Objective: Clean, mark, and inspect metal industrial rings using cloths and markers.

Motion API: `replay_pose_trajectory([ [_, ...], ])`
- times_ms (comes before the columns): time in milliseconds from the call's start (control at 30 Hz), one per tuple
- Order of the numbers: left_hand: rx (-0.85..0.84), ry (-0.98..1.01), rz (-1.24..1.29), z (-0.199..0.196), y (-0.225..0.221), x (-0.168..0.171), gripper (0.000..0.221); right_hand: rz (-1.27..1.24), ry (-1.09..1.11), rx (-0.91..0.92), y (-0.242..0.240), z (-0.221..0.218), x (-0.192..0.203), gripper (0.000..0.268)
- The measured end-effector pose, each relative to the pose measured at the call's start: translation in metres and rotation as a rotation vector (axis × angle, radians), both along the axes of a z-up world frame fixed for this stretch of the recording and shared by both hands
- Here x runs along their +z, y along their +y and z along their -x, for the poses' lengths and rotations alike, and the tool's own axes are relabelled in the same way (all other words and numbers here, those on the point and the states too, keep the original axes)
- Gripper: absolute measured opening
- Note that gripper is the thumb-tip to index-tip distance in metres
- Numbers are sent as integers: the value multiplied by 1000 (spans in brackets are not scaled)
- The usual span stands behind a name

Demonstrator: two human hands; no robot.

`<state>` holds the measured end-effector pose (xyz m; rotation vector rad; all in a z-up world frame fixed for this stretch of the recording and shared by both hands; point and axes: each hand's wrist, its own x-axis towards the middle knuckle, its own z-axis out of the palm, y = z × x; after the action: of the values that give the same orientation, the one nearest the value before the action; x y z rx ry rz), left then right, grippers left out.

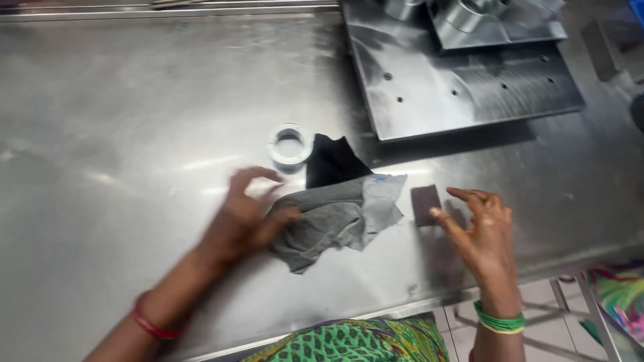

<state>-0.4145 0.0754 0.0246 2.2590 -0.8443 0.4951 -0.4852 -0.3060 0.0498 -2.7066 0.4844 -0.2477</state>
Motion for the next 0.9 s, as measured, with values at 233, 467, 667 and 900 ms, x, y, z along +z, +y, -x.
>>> replay_pose_trajectory([
  [233, -266, -185, -287, 6, -84, -12, 56, 113, -105, 225, 17, 4, -39, 57],
  [467, -308, 240, -459, 42, -2, -33, 37, 91, 8, 270, 23, -31, -28, 58],
  [667, 438, 440, -391, 56, 105, -19, 15, -64, -213, 731, 99, -75, 4, 46],
  [900, 696, 264, -538, 63, 81, 14, 25, 79, -279, 951, 171, -138, -11, 66],
])
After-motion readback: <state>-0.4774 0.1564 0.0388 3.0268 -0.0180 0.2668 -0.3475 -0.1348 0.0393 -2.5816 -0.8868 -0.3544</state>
